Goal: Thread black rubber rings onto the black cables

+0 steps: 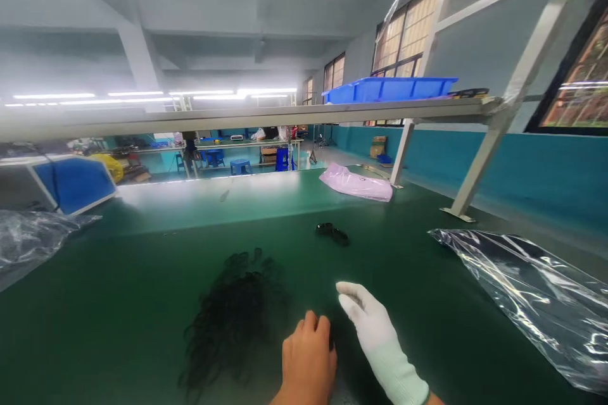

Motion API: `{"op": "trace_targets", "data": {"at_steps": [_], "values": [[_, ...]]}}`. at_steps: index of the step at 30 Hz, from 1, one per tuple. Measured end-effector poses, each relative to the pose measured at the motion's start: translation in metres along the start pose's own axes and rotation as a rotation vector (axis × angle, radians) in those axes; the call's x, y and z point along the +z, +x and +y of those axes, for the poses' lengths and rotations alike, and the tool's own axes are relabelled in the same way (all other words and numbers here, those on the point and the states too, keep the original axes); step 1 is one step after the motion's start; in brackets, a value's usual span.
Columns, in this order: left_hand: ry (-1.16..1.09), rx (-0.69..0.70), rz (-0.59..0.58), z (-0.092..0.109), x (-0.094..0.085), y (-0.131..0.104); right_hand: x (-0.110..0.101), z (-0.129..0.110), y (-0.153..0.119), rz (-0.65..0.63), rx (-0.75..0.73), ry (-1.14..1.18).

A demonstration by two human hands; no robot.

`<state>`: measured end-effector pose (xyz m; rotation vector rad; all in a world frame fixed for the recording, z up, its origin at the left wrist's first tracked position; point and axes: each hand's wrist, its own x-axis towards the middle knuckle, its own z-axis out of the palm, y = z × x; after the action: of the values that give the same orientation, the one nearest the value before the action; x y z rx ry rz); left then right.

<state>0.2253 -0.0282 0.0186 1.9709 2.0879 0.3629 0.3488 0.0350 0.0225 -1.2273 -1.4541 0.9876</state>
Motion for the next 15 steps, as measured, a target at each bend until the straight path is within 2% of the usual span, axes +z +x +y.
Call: {"op": "trace_targets", "data": {"at_steps": [3, 5, 12, 15], "values": [[0.012, 0.007, 0.055, 0.0, 0.004, 0.0, 0.011, 0.009, 0.004, 0.004, 0.01, -0.009], [-0.018, 0.004, 0.073, -0.003, -0.001, 0.001, 0.013, 0.014, 0.002, 0.01, 0.013, -0.029], [-0.232, 0.152, -0.15, -0.027, -0.047, 0.01, -0.008, -0.002, -0.021, 0.052, -0.005, -0.113], [-0.277, 0.193, -0.18, -0.045, -0.058, 0.003, -0.014, -0.006, -0.041, 0.053, 0.001, -0.174]]}}
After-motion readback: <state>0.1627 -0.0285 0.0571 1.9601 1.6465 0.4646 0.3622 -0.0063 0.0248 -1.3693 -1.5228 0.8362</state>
